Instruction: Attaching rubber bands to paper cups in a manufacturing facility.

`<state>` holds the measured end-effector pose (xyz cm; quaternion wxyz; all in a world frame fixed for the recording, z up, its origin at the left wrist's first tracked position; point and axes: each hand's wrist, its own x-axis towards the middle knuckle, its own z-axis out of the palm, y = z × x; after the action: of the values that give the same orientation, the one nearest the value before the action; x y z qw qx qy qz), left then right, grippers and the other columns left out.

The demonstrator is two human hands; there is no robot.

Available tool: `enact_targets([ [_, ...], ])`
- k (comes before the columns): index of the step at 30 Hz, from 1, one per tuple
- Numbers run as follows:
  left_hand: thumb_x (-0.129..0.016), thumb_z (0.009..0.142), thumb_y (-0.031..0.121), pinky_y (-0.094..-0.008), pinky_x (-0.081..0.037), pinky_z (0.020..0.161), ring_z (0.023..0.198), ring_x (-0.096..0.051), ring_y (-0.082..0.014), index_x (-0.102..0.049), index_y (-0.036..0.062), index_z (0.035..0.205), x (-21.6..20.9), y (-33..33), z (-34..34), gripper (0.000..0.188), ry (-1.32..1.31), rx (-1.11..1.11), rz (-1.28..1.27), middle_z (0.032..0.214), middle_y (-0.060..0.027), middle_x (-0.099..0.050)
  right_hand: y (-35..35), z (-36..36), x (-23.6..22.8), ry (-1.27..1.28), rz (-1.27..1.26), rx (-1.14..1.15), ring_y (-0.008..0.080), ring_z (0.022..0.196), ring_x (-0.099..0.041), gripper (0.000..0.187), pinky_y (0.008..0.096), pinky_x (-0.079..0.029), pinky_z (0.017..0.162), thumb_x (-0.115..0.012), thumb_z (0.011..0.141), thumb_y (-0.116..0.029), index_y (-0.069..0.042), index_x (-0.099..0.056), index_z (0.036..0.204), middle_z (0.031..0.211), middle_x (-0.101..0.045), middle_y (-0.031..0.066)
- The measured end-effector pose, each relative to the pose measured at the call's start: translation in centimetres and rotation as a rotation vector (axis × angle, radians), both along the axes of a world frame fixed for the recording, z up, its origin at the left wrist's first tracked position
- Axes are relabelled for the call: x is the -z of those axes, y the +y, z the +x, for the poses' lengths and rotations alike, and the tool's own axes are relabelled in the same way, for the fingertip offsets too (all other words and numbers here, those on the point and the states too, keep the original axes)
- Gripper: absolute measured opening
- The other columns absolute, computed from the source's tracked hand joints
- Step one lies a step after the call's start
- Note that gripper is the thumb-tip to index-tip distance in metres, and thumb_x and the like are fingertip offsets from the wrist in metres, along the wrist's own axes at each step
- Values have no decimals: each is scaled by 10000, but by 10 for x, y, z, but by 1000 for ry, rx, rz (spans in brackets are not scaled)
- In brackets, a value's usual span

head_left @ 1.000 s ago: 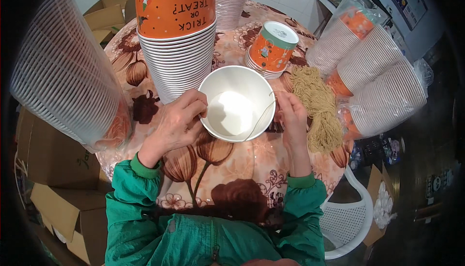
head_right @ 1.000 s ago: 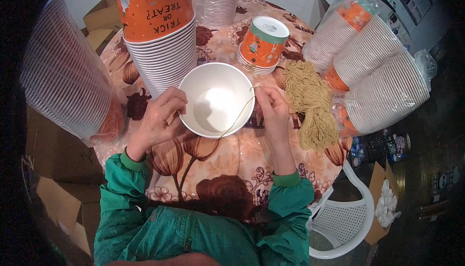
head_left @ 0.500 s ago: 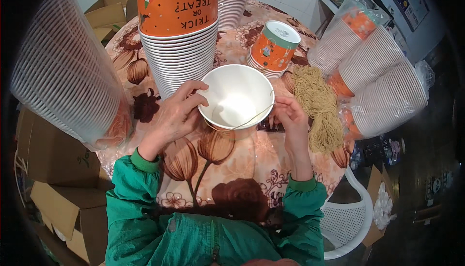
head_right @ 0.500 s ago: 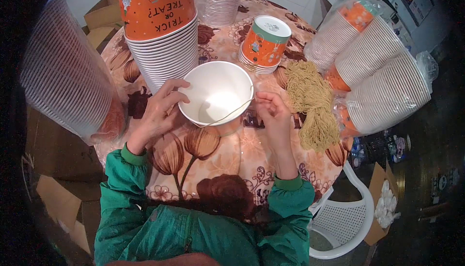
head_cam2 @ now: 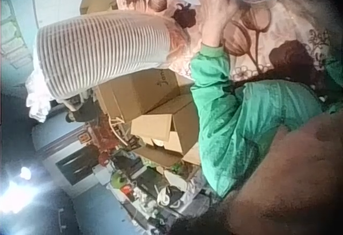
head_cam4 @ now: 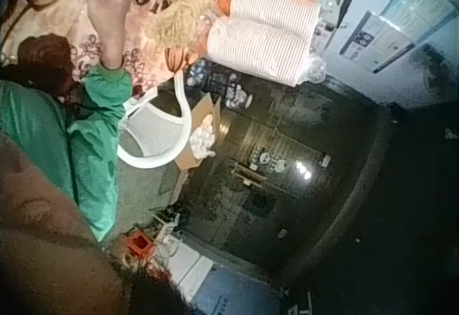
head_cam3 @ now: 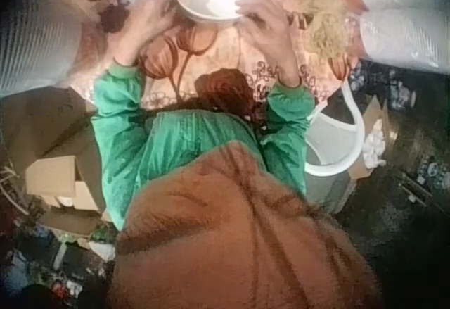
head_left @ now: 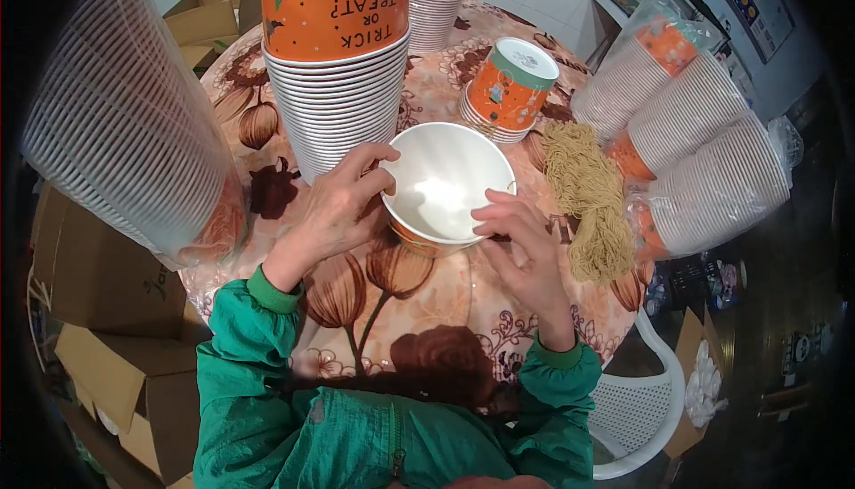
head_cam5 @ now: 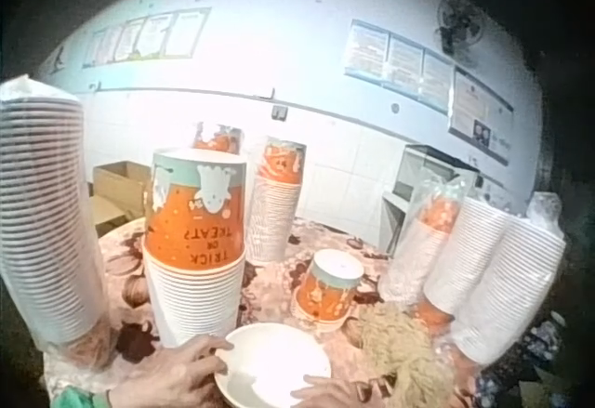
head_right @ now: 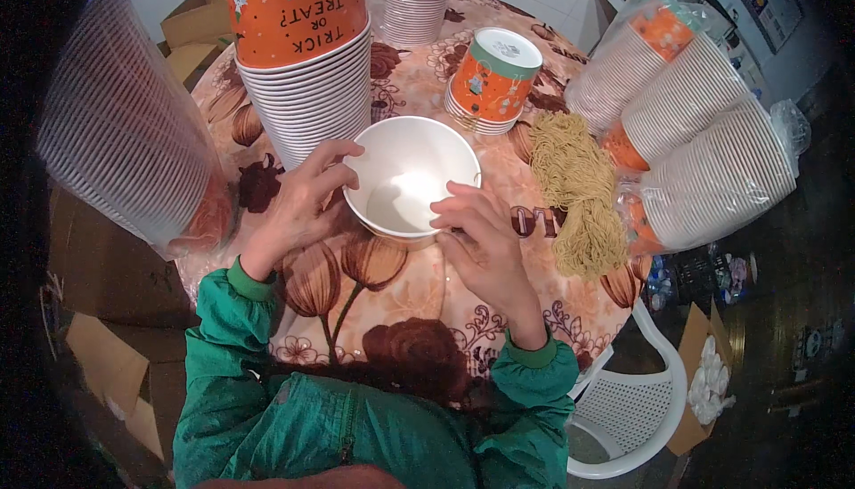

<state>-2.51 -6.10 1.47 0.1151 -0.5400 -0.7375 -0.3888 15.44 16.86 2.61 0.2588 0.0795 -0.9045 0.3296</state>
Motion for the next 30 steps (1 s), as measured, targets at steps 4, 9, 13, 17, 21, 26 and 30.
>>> enact_targets([
  [4,-606,744,-86,-397,-538,834,1066,-649,-337,-541,26,919,1,4,-7,218,-67,10,4,1289,-133,-576,11,14,5,5,-353,-107,285,1262,-585,180,477,-351,1131,-713,807,35,-51,-698,964,1114,-715,69],
  [9,-580,779,-77,-388,-513,900,1120,-617,-342,-521,27,897,5,10,-13,167,-137,-21,3,1259,-143,-579,18,22,-4,121,-367,-128,313,1334,-519,174,485,-357,1126,-668,842,-67,-4,-702,1000,1229,-665,150],
  [13,-582,810,-50,-366,-505,905,1112,-617,-317,-544,24,887,12,15,-12,114,-158,2,118,1235,-134,-589,28,20,11,231,-646,21,179,1153,-548,296,318,-417,1019,-596,954,-96,7,-622,1230,1257,-602,106],
  [17,-602,821,-35,-350,-495,938,1119,-618,-300,-567,15,862,24,16,-11,73,-209,36,219,1216,-135,-600,22,12,25,125,-715,188,136,1130,-599,308,292,-455,1022,-585,1019,-105,13,-572,1303,1264,-637,84],
  [21,-620,821,-49,-344,-496,946,1122,-612,-278,-582,29,857,38,19,-12,94,-269,85,259,1215,-122,-605,8,7,21,145,-732,161,113,1039,-574,321,274,-464,960,-622,997,-99,14,-573,1294,1171,-612,60],
  [26,-615,818,-91,-327,-497,946,1146,-599,-267,-588,33,868,43,24,-9,137,-371,146,240,1227,-110,-596,2,5,19,188,-632,223,95,1002,-585,270,247,-471,913,-633,996,-74,4,-612,1253,1117,-625,33],
  [30,-604,810,-116,-331,-501,940,1154,-594,-268,-584,29,869,44,24,-9,158,-339,163,240,1230,-111,-591,1,2,20,226,-598,266,86,942,-556,231,234,-467,843,-671,970,-54,5,-655,1192,1066,-611,12],
])
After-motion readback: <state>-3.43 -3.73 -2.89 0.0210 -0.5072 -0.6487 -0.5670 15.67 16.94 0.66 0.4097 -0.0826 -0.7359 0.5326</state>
